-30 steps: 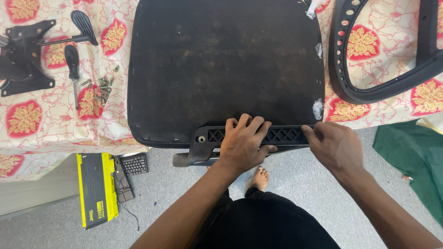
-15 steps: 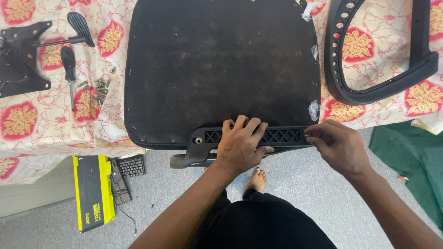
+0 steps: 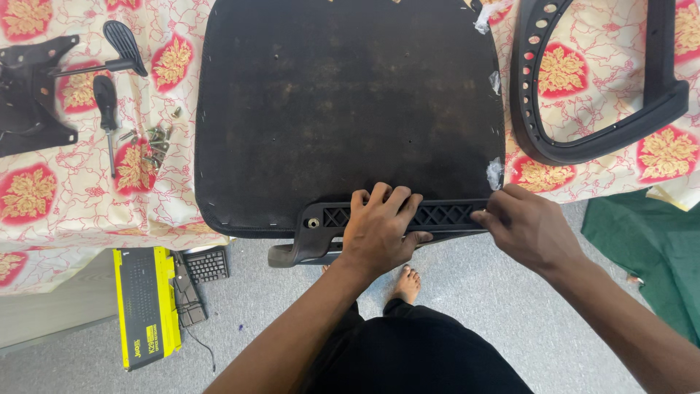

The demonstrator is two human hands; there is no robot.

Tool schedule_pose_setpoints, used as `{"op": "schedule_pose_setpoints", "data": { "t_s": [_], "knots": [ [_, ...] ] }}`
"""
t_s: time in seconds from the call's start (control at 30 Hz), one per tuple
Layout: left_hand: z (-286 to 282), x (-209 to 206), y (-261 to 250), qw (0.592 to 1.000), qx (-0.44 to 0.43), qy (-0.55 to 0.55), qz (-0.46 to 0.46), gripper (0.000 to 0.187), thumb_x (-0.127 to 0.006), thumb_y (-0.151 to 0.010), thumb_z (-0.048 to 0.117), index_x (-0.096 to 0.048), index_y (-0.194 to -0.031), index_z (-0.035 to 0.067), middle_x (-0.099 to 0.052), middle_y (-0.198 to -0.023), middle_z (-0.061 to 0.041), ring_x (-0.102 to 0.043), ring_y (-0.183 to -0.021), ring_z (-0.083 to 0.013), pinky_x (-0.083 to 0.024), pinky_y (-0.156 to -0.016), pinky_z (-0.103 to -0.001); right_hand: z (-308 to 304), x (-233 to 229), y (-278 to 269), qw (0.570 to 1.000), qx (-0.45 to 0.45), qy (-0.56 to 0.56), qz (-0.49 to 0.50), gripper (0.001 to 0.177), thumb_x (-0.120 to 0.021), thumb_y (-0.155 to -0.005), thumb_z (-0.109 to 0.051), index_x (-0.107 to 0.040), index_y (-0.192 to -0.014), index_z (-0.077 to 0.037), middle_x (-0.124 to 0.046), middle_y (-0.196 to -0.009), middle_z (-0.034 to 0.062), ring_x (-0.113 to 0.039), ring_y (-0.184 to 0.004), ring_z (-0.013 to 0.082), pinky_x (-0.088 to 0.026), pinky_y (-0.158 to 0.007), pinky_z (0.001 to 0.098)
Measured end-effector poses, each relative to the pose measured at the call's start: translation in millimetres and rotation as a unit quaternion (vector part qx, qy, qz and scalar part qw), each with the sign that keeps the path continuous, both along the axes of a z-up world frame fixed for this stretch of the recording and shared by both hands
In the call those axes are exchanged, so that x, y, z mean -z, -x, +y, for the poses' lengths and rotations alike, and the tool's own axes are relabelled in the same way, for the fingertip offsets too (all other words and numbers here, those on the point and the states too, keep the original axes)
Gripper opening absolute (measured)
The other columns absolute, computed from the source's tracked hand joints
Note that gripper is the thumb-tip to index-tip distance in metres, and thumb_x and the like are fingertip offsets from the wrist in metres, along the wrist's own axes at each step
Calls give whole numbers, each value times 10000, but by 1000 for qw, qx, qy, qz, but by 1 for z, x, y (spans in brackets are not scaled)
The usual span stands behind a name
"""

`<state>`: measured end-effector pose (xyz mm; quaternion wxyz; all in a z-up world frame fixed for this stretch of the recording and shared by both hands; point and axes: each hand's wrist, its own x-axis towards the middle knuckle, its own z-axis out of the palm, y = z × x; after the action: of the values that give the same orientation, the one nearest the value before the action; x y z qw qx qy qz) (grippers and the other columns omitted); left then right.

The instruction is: The person attaches a black plastic frame to the underside of a black chair seat using screws and a screwdriver. They align the frame, insert screws by hand, and then tighten them with the screwdriver.

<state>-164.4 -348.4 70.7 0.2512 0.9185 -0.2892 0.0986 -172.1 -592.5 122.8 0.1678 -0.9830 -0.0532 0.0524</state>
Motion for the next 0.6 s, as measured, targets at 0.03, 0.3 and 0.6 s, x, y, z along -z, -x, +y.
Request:
{"op": "schedule_pose_setpoints", "data": {
  "t_s": [0.03, 0.3, 0.6],
  "knots": [
    [0, 0, 0, 1000, 0, 2, 0, 632, -824, -762, 509, -733, -1158, 25, -656, -1109, -44, -557, -1025, -226, -418, -879, -467, 4, -1, -3, 999, 7, 27, 22, 376, -717, -923, -379, -700, -809, -21, -691, -787, 115, -706, -658, 289, -559, -624, 425],
    [0, -1, 1, 1000, -3, 12, -2, 640, -824, -757, 501, -729, -1176, 26, -654, -1121, -51, -554, -1021, -228, -416, -872, -462, 7, -8, -15, 980, 93, 85, 151, 454, -698, -909, -481, -768, -868, -34, -748, -884, 134, -729, -666, 235, -572, -638, 380],
    [-1, 0, 0, 1000, -1, 10, -2, 637, -820, -760, 514, -731, -1166, 32, -648, -1106, -45, -554, -1030, -229, -421, -889, -461, -16, 9, -8, 995, -3, -100, 32, 200, -808, -769, -202, -733, -878, -52, -677, -943, 56, -741, -722, 189, -588, -660, 320]
  ]
}}
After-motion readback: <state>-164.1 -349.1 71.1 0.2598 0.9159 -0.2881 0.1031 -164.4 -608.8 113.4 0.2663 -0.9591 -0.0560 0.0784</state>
